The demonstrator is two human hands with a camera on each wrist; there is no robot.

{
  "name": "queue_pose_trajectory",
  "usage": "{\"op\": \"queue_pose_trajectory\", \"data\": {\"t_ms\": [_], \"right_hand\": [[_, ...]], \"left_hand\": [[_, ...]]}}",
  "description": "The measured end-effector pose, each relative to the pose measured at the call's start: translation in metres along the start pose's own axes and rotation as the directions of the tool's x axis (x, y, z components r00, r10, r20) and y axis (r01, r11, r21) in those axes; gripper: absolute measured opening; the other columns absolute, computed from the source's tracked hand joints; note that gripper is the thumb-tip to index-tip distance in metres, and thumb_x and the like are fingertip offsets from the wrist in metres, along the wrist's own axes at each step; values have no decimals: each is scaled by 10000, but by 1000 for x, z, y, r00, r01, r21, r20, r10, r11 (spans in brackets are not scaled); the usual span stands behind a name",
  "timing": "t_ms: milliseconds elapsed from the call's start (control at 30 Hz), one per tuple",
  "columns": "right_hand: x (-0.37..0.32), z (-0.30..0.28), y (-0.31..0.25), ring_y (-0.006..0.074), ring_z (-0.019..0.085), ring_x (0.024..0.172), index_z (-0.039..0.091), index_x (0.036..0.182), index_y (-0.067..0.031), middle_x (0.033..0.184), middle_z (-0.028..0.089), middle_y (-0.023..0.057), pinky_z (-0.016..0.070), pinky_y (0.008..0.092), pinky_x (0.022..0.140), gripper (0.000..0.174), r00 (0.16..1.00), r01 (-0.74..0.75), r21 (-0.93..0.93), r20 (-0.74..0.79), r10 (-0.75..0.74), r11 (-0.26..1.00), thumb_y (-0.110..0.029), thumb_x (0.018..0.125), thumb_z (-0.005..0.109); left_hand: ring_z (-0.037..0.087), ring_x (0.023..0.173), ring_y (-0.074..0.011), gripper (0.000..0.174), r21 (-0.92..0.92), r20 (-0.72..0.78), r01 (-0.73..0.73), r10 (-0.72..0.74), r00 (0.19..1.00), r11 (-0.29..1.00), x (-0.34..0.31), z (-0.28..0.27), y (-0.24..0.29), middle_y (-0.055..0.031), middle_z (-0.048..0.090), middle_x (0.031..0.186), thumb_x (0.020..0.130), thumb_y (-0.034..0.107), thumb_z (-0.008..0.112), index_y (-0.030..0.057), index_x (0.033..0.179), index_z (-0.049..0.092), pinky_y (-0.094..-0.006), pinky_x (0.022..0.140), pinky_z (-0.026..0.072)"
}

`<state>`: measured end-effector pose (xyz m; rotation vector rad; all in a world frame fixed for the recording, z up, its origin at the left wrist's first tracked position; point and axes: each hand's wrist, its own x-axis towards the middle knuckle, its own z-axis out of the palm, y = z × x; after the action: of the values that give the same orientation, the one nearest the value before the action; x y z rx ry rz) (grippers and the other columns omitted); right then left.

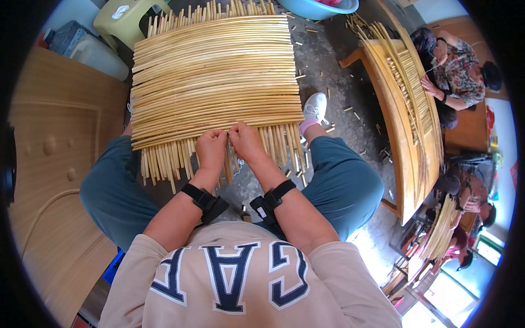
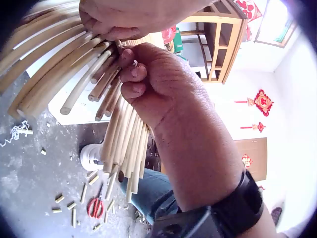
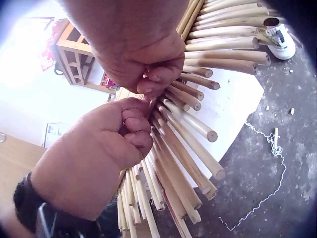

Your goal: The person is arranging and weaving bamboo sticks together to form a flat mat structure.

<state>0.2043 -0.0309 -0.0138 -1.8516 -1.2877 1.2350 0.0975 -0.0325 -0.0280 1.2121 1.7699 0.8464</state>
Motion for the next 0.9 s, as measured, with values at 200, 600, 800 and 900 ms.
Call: {"op": "queue_pose_trajectory", "data": {"t_ms": [200,600,800,900], "right_hand": [[1,2,4,99,503,492,556,795,0,597,566,51,413,256,433,155,1000,-9,29,5,8,1000,-150,830,542],[-2,1,0,97,447,372,567,819,-12,584,541,33,355,231,328,131,982,-184,241,86,167,953,-129,825,508],[-2,-2,-1,92,444,369,575,852,-12,588,539,32,353,224,323,131,976,-198,243,140,168,950,-95,804,487],[-2,-2,-1,94,448,369,584,879,-18,593,545,34,356,221,323,148,972,-220,264,138,189,939,-100,803,486]], "left_hand": [[548,509,-123,166,50,-26,29,-28,999,998,-5,0,7,-66,596,568,734,166,620,4,714,651,-277,502,429],[402,416,-41,87,-615,270,474,-395,878,630,-11,3,9,10,513,566,826,85,564,10,845,604,-176,364,295],[409,415,-44,92,-610,344,491,-350,871,622,-9,-1,7,-4,529,586,831,61,545,-7,870,592,-172,356,288],[416,424,-47,112,-610,363,510,-358,860,607,-8,-1,7,-12,539,600,828,58,551,-18,903,584,-171,361,294]]}}
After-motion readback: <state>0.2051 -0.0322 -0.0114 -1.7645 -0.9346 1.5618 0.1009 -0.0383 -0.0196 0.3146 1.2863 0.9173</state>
